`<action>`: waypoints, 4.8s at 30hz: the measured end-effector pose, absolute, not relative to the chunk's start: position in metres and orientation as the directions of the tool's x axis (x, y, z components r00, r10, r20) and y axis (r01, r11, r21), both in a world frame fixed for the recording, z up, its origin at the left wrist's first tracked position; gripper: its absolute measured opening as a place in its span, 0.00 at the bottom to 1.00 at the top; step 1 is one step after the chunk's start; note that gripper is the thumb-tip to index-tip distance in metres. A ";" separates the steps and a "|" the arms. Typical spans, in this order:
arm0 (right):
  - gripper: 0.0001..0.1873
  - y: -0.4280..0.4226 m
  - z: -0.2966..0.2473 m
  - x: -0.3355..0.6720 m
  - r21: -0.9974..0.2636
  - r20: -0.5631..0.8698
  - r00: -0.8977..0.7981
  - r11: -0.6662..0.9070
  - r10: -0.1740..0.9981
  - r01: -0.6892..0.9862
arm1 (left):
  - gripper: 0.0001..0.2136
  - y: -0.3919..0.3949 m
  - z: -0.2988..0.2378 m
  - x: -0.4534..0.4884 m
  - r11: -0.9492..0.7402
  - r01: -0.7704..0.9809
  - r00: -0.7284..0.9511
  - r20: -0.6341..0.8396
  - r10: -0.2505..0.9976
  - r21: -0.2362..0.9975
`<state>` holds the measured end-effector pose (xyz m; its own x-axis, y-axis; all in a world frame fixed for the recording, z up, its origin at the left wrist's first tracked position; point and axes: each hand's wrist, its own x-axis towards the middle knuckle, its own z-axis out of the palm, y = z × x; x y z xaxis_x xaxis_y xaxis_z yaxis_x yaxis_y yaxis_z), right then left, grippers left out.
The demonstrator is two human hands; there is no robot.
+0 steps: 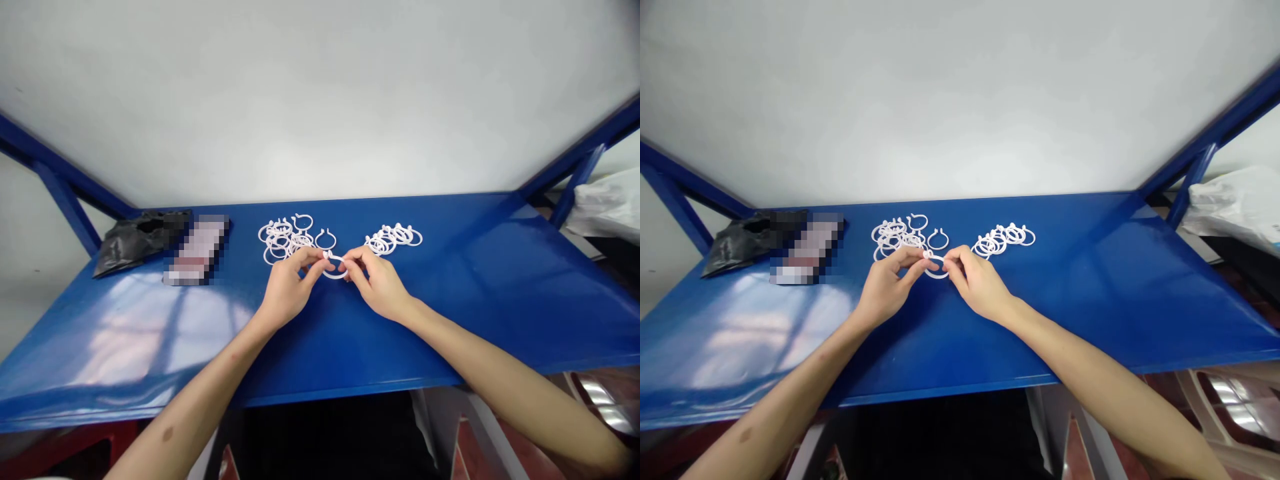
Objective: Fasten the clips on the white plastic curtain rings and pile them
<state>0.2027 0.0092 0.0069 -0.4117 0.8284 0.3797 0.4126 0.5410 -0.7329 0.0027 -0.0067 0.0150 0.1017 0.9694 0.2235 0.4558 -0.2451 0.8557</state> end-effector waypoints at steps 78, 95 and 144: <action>0.11 0.007 0.003 0.202 -0.501 0.506 -0.566 0.756 0.651 0.421 | 0.09 -0.013 0.012 0.002 -0.307 0.559 0.089 0.312 0.946 0.770; 0.12 0.045 0.009 0.222 -0.449 0.486 -0.200 0.439 0.851 0.778 | 0.11 0.009 0.018 -0.032 -0.326 0.856 0.096 0.496 0.863 0.402; 0.12 0.001 0.002 0.201 -0.574 0.527 -0.537 0.742 0.659 0.347 | 0.10 -0.017 0.002 0.005 -0.376 0.492 0.020 0.421 0.907 0.785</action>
